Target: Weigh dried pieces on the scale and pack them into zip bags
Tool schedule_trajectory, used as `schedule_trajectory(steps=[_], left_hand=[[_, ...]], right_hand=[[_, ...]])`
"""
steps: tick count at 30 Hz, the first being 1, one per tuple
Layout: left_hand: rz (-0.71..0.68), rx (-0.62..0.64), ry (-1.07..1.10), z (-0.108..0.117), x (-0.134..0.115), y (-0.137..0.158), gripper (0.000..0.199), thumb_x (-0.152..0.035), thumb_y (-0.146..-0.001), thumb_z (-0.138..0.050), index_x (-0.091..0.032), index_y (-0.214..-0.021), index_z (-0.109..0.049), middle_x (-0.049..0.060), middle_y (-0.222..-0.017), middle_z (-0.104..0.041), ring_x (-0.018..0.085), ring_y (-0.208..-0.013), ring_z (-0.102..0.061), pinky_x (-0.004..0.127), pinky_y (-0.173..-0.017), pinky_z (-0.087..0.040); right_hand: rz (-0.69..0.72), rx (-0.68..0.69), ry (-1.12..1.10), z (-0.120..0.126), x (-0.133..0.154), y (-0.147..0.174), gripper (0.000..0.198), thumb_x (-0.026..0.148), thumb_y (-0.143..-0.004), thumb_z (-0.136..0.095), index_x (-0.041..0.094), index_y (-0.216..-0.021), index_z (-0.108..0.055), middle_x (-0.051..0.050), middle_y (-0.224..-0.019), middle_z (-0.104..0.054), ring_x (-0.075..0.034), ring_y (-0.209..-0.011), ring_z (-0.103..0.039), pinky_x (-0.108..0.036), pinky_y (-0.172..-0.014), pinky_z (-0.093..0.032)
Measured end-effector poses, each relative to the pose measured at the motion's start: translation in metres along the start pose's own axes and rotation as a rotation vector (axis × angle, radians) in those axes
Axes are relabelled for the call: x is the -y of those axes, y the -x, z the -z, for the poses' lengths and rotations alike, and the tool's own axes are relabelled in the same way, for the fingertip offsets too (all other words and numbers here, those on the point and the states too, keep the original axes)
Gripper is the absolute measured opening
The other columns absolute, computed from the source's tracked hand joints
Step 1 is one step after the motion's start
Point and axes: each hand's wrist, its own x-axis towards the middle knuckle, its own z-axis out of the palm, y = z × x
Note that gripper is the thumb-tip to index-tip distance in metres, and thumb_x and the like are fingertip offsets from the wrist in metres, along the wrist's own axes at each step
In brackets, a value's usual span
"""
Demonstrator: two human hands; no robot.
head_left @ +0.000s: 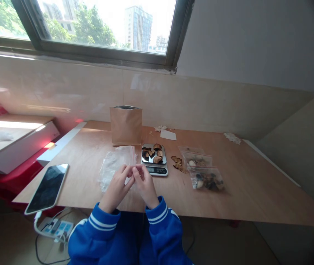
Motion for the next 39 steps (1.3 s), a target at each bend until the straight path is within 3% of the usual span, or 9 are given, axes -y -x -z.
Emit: schedule_trajectory(steps=[5, 9, 15, 19, 21, 25, 30, 34, 39], left_hand=[[-0.022, 0.046, 0.071, -0.002, 0.000, 0.003, 0.019, -0.032, -0.093, -0.044, -0.019, -0.080, -0.051, 0.002, -0.081, -0.049, 0.016, -0.076, -0.051, 0.030, -0.073, -0.043], [0.018, 0.060, 0.126, -0.005, -0.004, 0.004, 0.024, -0.037, -0.094, -0.043, -0.019, -0.080, -0.051, 0.002, -0.081, -0.049, 0.016, -0.078, -0.052, 0.030, -0.074, -0.042], [0.203, -0.111, 0.140, -0.015, -0.002, 0.004, 0.033, -0.041, -0.094, -0.035, -0.021, -0.069, -0.044, -0.001, -0.067, -0.047, 0.015, -0.063, -0.048, 0.028, -0.062, -0.039], [0.303, -0.248, 0.098, 0.005, 0.008, -0.002, 0.032, -0.043, -0.089, -0.035, -0.022, -0.066, -0.042, -0.003, -0.058, -0.045, 0.015, -0.056, -0.046, 0.027, -0.056, -0.035], [0.335, -0.271, 0.098, 0.018, 0.010, -0.008, 0.034, -0.046, -0.086, -0.038, -0.022, -0.062, -0.040, -0.003, -0.055, -0.043, 0.014, -0.054, -0.044, 0.027, -0.054, -0.033], [0.394, -0.289, 0.192, 0.024, 0.008, -0.023, 0.037, -0.048, -0.085, -0.037, -0.022, -0.058, -0.042, -0.002, -0.055, -0.045, 0.015, -0.056, -0.047, 0.026, -0.055, -0.036], [0.460, -0.215, 0.236, 0.013, 0.011, -0.039, 0.037, -0.050, -0.080, -0.043, -0.021, -0.056, -0.044, -0.002, -0.053, -0.047, 0.015, -0.054, -0.049, 0.027, -0.054, -0.037], [0.494, -0.190, 0.252, 0.012, 0.019, -0.045, 0.041, -0.054, -0.079, -0.045, -0.020, -0.056, -0.047, -0.001, -0.053, -0.050, 0.015, -0.054, -0.050, 0.027, -0.055, -0.038], [0.481, -0.211, 0.279, 0.010, 0.022, -0.045, 0.043, -0.055, -0.079, -0.047, -0.020, -0.055, -0.048, -0.001, -0.052, -0.050, 0.015, -0.053, -0.050, 0.027, -0.054, -0.038]], right_hand=[[-0.017, -0.012, -0.041, 0.010, 0.009, 0.004, 0.030, 0.048, -0.087, -0.058, 0.019, -0.081, -0.058, -0.003, -0.078, -0.067, -0.016, -0.074, -0.064, -0.027, -0.068, -0.049], [-0.002, -0.011, 0.047, 0.015, 0.013, 0.009, 0.031, 0.047, -0.090, -0.054, 0.018, -0.083, -0.063, -0.004, -0.080, -0.066, -0.015, -0.071, -0.060, -0.025, -0.063, -0.046], [0.053, 0.043, 0.181, 0.020, 0.006, 0.004, 0.032, 0.045, -0.091, -0.051, 0.018, -0.082, -0.066, -0.003, -0.077, -0.062, -0.015, -0.069, -0.059, -0.027, -0.067, -0.048], [0.011, -0.141, 0.224, 0.045, 0.003, -0.013, 0.035, 0.049, -0.090, -0.049, 0.018, -0.080, -0.062, -0.003, -0.075, -0.064, -0.015, -0.064, -0.058, -0.028, -0.065, -0.048], [0.036, -0.132, 0.295, 0.058, 0.006, -0.021, 0.035, 0.049, -0.090, -0.048, 0.019, -0.079, -0.061, -0.003, -0.075, -0.064, -0.016, -0.068, -0.059, -0.028, -0.066, -0.048], [0.165, 0.064, 0.489, 0.071, 0.012, -0.034, 0.033, 0.043, -0.096, -0.041, 0.020, -0.087, -0.063, -0.005, -0.090, -0.064, -0.018, -0.085, -0.061, -0.030, -0.078, -0.049], [0.241, -0.262, 0.811, 0.089, -0.010, -0.061, 0.031, 0.034, -0.096, -0.037, 0.019, -0.106, -0.063, -0.012, -0.109, -0.057, -0.024, -0.104, -0.056, -0.040, -0.094, -0.045], [0.241, -0.266, 1.078, 0.103, -0.029, -0.076, 0.031, 0.033, -0.091, -0.046, 0.020, -0.113, -0.063, -0.013, -0.119, -0.055, -0.029, -0.112, -0.050, -0.046, -0.097, -0.041], [0.250, -0.256, 1.184, 0.103, -0.040, -0.082, 0.036, 0.034, -0.088, -0.052, 0.018, -0.119, -0.060, -0.016, -0.127, -0.053, -0.032, -0.117, -0.046, -0.047, -0.097, -0.040]])
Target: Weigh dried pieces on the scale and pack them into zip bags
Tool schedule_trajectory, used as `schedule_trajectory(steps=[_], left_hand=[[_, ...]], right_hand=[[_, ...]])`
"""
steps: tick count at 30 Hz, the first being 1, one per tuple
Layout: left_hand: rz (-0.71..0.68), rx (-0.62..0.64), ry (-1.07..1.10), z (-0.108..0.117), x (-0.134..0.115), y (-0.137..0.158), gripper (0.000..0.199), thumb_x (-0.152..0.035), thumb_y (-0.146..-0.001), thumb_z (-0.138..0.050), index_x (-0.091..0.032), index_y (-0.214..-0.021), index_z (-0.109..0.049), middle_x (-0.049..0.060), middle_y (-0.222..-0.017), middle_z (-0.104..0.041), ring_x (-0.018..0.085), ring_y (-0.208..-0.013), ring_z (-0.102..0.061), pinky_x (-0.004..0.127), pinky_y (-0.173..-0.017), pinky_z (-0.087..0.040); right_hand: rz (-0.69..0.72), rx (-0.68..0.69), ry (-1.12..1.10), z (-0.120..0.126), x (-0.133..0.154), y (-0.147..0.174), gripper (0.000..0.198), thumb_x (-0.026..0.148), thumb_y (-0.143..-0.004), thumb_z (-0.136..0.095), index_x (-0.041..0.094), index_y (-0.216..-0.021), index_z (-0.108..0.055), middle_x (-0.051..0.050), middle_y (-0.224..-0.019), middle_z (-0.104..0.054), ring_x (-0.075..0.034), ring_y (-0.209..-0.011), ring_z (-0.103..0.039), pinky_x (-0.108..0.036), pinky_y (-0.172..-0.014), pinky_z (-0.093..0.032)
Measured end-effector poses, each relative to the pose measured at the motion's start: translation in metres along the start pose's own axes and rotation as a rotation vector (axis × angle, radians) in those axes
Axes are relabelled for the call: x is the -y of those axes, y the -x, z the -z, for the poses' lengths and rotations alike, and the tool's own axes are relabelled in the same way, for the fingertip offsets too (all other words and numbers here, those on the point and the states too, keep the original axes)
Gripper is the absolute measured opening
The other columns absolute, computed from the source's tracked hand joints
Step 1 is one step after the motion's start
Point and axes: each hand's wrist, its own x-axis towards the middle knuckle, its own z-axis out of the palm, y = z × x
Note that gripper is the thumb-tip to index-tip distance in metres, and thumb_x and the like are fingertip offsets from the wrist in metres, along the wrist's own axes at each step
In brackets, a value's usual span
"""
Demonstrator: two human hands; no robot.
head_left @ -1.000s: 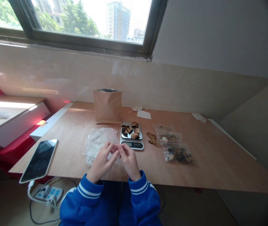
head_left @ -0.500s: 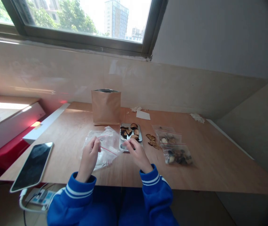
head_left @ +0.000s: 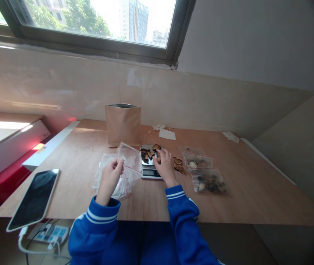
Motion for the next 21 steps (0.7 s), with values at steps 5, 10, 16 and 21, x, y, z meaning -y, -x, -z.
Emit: schedule_trajectory(steps=[5, 10, 16, 21], left_hand=[[-0.030, -0.016, 0.043, -0.005, 0.004, 0.005, 0.043, -0.054, -0.081, -0.047, -0.020, -0.056, -0.047, -0.001, -0.052, -0.049, 0.014, -0.053, -0.049, 0.026, -0.054, -0.038], [-0.029, 0.000, 0.079, -0.010, 0.010, 0.011, 0.042, -0.052, -0.085, -0.047, -0.019, -0.059, -0.047, -0.002, -0.055, -0.048, 0.014, -0.056, -0.048, 0.025, -0.056, -0.039], [-0.040, -0.033, 0.106, -0.014, 0.006, 0.015, 0.041, -0.051, -0.087, -0.046, -0.020, -0.061, -0.045, -0.003, -0.055, -0.046, 0.013, -0.055, -0.046, 0.025, -0.056, -0.037], [-0.042, -0.021, 0.082, -0.017, 0.006, 0.016, 0.040, -0.051, -0.088, -0.044, -0.020, -0.063, -0.045, -0.003, -0.057, -0.046, 0.013, -0.056, -0.046, 0.025, -0.057, -0.036]], right_hand=[[-0.027, 0.045, -0.024, -0.007, -0.003, 0.000, 0.022, 0.025, -0.088, -0.049, 0.018, -0.102, -0.065, -0.014, -0.122, -0.057, -0.029, -0.108, -0.054, -0.044, -0.093, -0.042], [-0.078, -0.014, -0.133, -0.008, -0.011, -0.001, 0.026, 0.019, -0.084, -0.051, 0.016, -0.109, -0.060, -0.014, -0.113, -0.058, -0.027, -0.109, -0.055, -0.040, -0.094, -0.042], [-0.124, -0.006, -0.245, -0.004, -0.016, -0.005, 0.021, 0.017, -0.082, -0.048, 0.016, -0.098, -0.062, -0.011, -0.100, -0.067, -0.026, -0.099, -0.059, -0.039, -0.090, -0.044], [-0.222, -0.022, -0.422, 0.021, 0.008, -0.006, 0.022, 0.030, -0.084, -0.053, 0.016, -0.097, -0.064, -0.008, -0.088, -0.069, -0.021, -0.074, -0.061, -0.035, -0.075, -0.047]])
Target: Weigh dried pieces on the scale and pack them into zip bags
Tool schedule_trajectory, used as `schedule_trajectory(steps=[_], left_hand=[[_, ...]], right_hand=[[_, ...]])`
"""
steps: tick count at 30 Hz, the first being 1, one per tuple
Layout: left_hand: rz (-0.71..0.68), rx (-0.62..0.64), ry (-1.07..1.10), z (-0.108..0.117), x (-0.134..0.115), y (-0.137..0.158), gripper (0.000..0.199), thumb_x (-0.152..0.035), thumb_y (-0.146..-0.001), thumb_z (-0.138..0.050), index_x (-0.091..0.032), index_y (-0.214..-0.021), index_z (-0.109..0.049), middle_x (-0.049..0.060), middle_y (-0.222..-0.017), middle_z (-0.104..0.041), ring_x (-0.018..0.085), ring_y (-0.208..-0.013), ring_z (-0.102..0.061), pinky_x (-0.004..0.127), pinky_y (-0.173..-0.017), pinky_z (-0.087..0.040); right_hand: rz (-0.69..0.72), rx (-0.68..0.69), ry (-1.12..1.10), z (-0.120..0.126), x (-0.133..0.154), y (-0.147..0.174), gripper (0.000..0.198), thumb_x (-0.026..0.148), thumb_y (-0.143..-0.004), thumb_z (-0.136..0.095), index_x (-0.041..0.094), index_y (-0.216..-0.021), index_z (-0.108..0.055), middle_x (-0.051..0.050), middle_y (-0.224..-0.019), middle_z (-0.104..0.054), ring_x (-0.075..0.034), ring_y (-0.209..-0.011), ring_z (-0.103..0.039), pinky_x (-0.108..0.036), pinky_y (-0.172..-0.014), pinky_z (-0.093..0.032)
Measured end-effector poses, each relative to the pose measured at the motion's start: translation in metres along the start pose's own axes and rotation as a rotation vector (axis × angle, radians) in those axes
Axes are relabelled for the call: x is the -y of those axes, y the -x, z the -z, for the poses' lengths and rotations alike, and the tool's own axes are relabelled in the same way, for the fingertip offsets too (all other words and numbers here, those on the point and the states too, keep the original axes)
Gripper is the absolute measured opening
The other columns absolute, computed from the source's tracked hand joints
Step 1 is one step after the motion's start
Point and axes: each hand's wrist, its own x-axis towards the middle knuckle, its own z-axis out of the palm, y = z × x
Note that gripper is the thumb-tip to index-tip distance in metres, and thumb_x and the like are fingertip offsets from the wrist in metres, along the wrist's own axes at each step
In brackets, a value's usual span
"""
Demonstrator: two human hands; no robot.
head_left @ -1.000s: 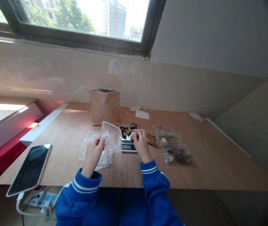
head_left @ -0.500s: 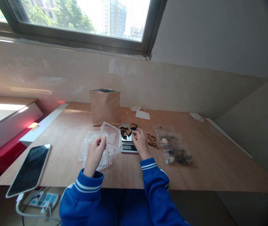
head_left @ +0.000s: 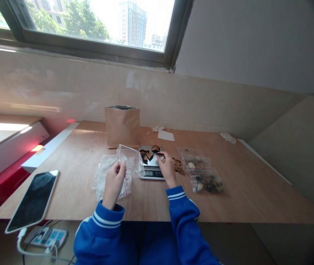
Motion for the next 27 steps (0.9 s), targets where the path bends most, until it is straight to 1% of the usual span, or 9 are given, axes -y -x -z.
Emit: schedule_trajectory(steps=[2, 4, 7, 9, 12, 16, 19, 23, 27], left_hand=[[-0.016, 0.000, -0.032, -0.002, 0.000, 0.001, 0.040, -0.051, -0.088, -0.044, -0.020, -0.063, -0.045, -0.003, -0.058, -0.046, 0.013, -0.058, -0.046, 0.025, -0.057, -0.036], [-0.038, -0.004, -0.073, -0.003, -0.001, 0.001, 0.041, -0.051, -0.088, -0.044, -0.020, -0.062, -0.045, -0.003, -0.058, -0.047, 0.014, -0.059, -0.046, 0.025, -0.057, -0.035], [-0.069, -0.026, -0.134, -0.005, -0.003, 0.002, 0.040, -0.048, -0.088, -0.043, -0.020, -0.059, -0.046, -0.002, -0.057, -0.048, 0.015, -0.059, -0.046, 0.026, -0.058, -0.035], [-0.097, -0.074, -0.154, -0.006, -0.003, 0.002, 0.038, -0.046, -0.087, -0.045, -0.020, -0.059, -0.049, 0.001, -0.064, -0.051, 0.017, -0.066, -0.050, 0.028, -0.062, -0.040], [-0.126, -0.143, -0.133, -0.008, 0.002, 0.002, 0.034, -0.043, -0.084, -0.047, -0.020, -0.060, -0.055, 0.007, -0.082, -0.056, 0.022, -0.085, -0.055, 0.033, -0.073, -0.047], [-0.097, -0.129, -0.088, -0.011, 0.006, 0.003, 0.034, -0.043, -0.083, -0.048, -0.019, -0.060, -0.056, 0.012, -0.101, -0.061, 0.026, -0.101, -0.057, 0.040, -0.087, -0.047], [-0.066, -0.112, -0.065, -0.013, 0.006, 0.004, 0.030, -0.041, -0.083, -0.047, -0.019, -0.070, -0.062, 0.012, -0.104, -0.065, 0.026, -0.102, -0.058, 0.043, -0.094, -0.043], [0.017, -0.107, 0.016, -0.008, 0.007, 0.003, 0.033, -0.042, -0.083, -0.047, -0.017, -0.087, -0.068, 0.010, -0.099, -0.070, 0.024, -0.094, -0.062, 0.040, -0.090, -0.047], [0.146, -0.105, 0.164, 0.000, 0.007, 0.001, 0.042, -0.046, -0.082, -0.048, -0.014, -0.099, -0.069, 0.011, -0.107, -0.070, 0.023, -0.096, -0.064, 0.034, -0.080, -0.052]], right_hand=[[-0.055, 0.052, -0.149, 0.008, 0.027, 0.003, 0.029, 0.039, -0.083, -0.057, 0.017, -0.099, -0.065, -0.005, -0.081, -0.069, -0.018, -0.064, -0.059, -0.030, -0.064, -0.046], [-0.028, 0.201, -0.264, 0.015, 0.056, 0.006, 0.028, 0.042, -0.080, -0.062, 0.018, -0.093, -0.066, -0.004, -0.079, -0.069, -0.017, -0.066, -0.060, -0.027, -0.060, -0.045], [0.033, 0.398, -0.275, 0.022, 0.088, 0.011, 0.024, 0.039, -0.077, -0.066, 0.020, -0.091, -0.068, 0.000, -0.076, -0.069, -0.016, -0.068, -0.061, -0.026, -0.062, -0.045], [0.039, 0.439, -0.232, 0.023, 0.097, 0.013, 0.028, 0.039, -0.077, -0.067, 0.022, -0.099, -0.067, 0.002, -0.071, -0.068, -0.015, -0.066, -0.061, -0.026, -0.062, -0.044], [0.001, 0.420, -0.186, 0.020, 0.101, 0.014, 0.030, 0.044, -0.081, -0.064, 0.022, -0.102, -0.065, 0.002, -0.069, -0.067, -0.015, -0.065, -0.061, -0.026, -0.062, -0.044], [-0.045, 0.301, -0.254, 0.011, 0.109, 0.015, 0.034, 0.051, -0.091, -0.048, 0.020, -0.091, -0.063, -0.001, -0.072, -0.065, -0.016, -0.066, -0.061, -0.027, -0.063, -0.045], [0.040, 0.212, -0.272, 0.003, 0.118, 0.019, 0.035, 0.051, -0.094, -0.043, 0.021, -0.093, -0.061, -0.003, -0.083, -0.065, -0.017, -0.075, -0.061, -0.028, -0.069, -0.047], [0.233, 0.221, -0.224, 0.001, 0.119, 0.019, 0.034, 0.046, -0.097, -0.038, 0.022, -0.100, -0.062, -0.006, -0.098, -0.064, -0.020, -0.094, -0.059, -0.033, -0.085, -0.046], [0.299, 0.109, -0.131, -0.005, 0.086, 0.002, 0.037, 0.034, -0.100, -0.028, 0.022, -0.104, -0.063, -0.008, -0.106, -0.062, -0.020, -0.105, -0.057, -0.035, -0.095, -0.043]])
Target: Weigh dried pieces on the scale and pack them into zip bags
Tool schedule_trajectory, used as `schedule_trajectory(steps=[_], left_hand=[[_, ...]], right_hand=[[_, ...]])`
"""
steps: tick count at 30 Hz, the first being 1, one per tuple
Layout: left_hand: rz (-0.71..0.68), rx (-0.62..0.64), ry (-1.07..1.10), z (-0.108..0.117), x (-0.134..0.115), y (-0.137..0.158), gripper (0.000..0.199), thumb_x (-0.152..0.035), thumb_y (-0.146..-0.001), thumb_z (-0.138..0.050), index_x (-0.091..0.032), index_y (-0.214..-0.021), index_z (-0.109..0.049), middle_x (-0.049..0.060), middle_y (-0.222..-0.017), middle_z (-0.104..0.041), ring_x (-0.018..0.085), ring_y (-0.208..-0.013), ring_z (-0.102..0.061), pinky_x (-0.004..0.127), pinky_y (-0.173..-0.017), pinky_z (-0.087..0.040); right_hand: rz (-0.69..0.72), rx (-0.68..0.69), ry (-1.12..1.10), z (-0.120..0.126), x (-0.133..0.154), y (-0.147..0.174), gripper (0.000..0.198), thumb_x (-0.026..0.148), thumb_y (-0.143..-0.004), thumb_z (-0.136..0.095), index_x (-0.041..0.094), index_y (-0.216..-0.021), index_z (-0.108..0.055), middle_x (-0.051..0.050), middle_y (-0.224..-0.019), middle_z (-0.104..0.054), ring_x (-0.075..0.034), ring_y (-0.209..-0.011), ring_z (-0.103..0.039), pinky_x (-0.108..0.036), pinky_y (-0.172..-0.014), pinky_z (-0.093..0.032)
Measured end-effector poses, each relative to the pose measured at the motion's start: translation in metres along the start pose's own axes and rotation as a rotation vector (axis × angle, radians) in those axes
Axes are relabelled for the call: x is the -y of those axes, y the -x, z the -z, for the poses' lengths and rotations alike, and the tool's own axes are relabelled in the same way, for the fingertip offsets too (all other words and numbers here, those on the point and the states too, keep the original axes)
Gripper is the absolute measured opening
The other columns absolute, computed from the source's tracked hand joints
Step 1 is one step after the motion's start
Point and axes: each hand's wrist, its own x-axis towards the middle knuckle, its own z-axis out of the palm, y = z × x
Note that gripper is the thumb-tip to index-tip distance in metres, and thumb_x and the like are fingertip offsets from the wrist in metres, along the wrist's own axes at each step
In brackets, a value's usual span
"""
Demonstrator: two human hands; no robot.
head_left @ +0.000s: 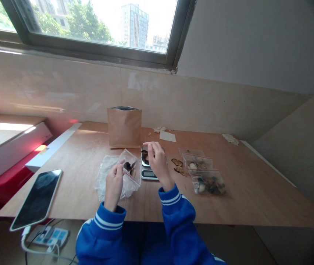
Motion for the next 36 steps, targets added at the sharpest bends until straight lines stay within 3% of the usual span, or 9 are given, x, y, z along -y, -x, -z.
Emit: schedule_trajectory(steps=[3, 6, 11, 17, 25, 28, 31, 33, 36], left_hand=[[0.090, -0.027, 0.098, 0.003, -0.006, 0.000, 0.049, -0.047, -0.079, -0.049, -0.013, -0.110, -0.068, 0.010, -0.106, -0.070, 0.022, -0.096, -0.065, 0.033, -0.077, -0.054], [0.118, -0.025, 0.177, 0.002, -0.012, 0.003, 0.048, -0.046, -0.076, -0.052, -0.012, -0.107, -0.068, 0.012, -0.112, -0.069, 0.023, -0.103, -0.063, 0.033, -0.077, -0.055], [0.124, -0.017, 0.213, 0.001, -0.014, 0.006, 0.042, -0.043, -0.074, -0.053, -0.013, -0.100, -0.069, 0.013, -0.122, -0.065, 0.024, -0.105, -0.064, 0.034, -0.077, -0.057], [0.110, 0.013, 0.174, 0.005, -0.009, 0.003, 0.043, -0.046, -0.074, -0.053, -0.013, -0.096, -0.071, 0.011, -0.103, -0.072, 0.026, -0.100, -0.065, 0.037, -0.079, -0.056], [0.113, 0.031, 0.205, 0.005, -0.005, 0.002, 0.049, -0.050, -0.075, -0.054, -0.011, -0.099, -0.070, 0.013, -0.106, -0.070, 0.026, -0.101, -0.063, 0.040, -0.084, -0.053], [0.117, 0.026, 0.201, 0.004, -0.003, 0.003, 0.049, -0.051, -0.076, -0.053, -0.012, -0.102, -0.069, 0.012, -0.111, -0.068, 0.026, -0.102, -0.062, 0.040, -0.085, -0.053], [0.125, 0.015, 0.166, 0.001, -0.001, 0.005, 0.049, -0.050, -0.077, -0.053, -0.012, -0.103, -0.068, 0.013, -0.115, -0.067, 0.027, -0.104, -0.061, 0.039, -0.082, -0.053], [0.123, 0.017, 0.140, -0.001, 0.000, 0.006, 0.049, -0.050, -0.076, -0.053, -0.011, -0.103, -0.068, 0.014, -0.115, -0.067, 0.028, -0.104, -0.062, 0.038, -0.079, -0.054], [0.108, 0.005, 0.116, -0.006, 0.000, 0.008, 0.048, -0.049, -0.077, -0.053, -0.013, -0.105, -0.068, 0.014, -0.118, -0.067, 0.029, -0.106, -0.062, 0.037, -0.077, -0.054]], right_hand=[[0.029, 0.090, 0.174, -0.011, -0.045, -0.002, 0.032, 0.030, -0.097, -0.036, 0.020, -0.114, -0.061, -0.011, -0.117, -0.059, -0.023, -0.114, -0.053, -0.037, -0.100, -0.041], [0.079, 0.212, 0.388, -0.028, -0.079, -0.001, 0.037, 0.030, -0.093, -0.048, 0.017, -0.126, -0.056, -0.015, -0.133, -0.052, -0.028, -0.126, -0.044, -0.043, -0.105, -0.037], [0.065, 0.288, 0.595, -0.040, -0.092, 0.000, 0.037, 0.032, -0.091, -0.051, 0.019, -0.125, -0.057, -0.014, -0.120, -0.059, -0.030, -0.111, -0.051, -0.042, -0.092, -0.042], [0.011, 0.196, 0.606, -0.033, -0.091, 0.001, 0.030, 0.032, -0.089, -0.052, 0.017, -0.113, -0.062, -0.013, -0.108, -0.060, -0.027, -0.102, -0.054, -0.035, -0.084, -0.044], [-0.130, 0.004, 0.435, -0.027, -0.098, -0.003, 0.026, 0.030, -0.087, -0.048, 0.015, -0.106, -0.059, -0.013, -0.104, -0.065, -0.025, -0.097, -0.059, -0.033, -0.080, -0.045], [-0.229, -0.108, 0.263, -0.020, -0.083, -0.007, 0.024, 0.035, -0.084, -0.051, 0.017, -0.098, -0.060, -0.011, -0.096, -0.066, -0.023, -0.089, -0.060, -0.032, -0.077, -0.045], [-0.403, -0.178, -0.133, -0.008, -0.043, -0.012, 0.031, 0.046, -0.083, -0.051, 0.017, -0.088, -0.058, -0.006, -0.083, -0.065, -0.018, -0.074, -0.059, -0.027, -0.065, -0.044], [-0.466, -0.069, -0.383, 0.000, -0.009, -0.014, 0.038, 0.055, -0.081, -0.052, 0.018, -0.088, -0.058, -0.002, -0.076, -0.063, -0.014, -0.062, -0.055, -0.024, -0.055, -0.041], [-0.422, 0.138, -0.446, 0.000, 0.032, -0.013, 0.038, 0.054, -0.076, -0.060, 0.018, -0.086, -0.060, 0.000, -0.073, -0.063, -0.013, -0.064, -0.056, -0.024, -0.059, -0.042]])
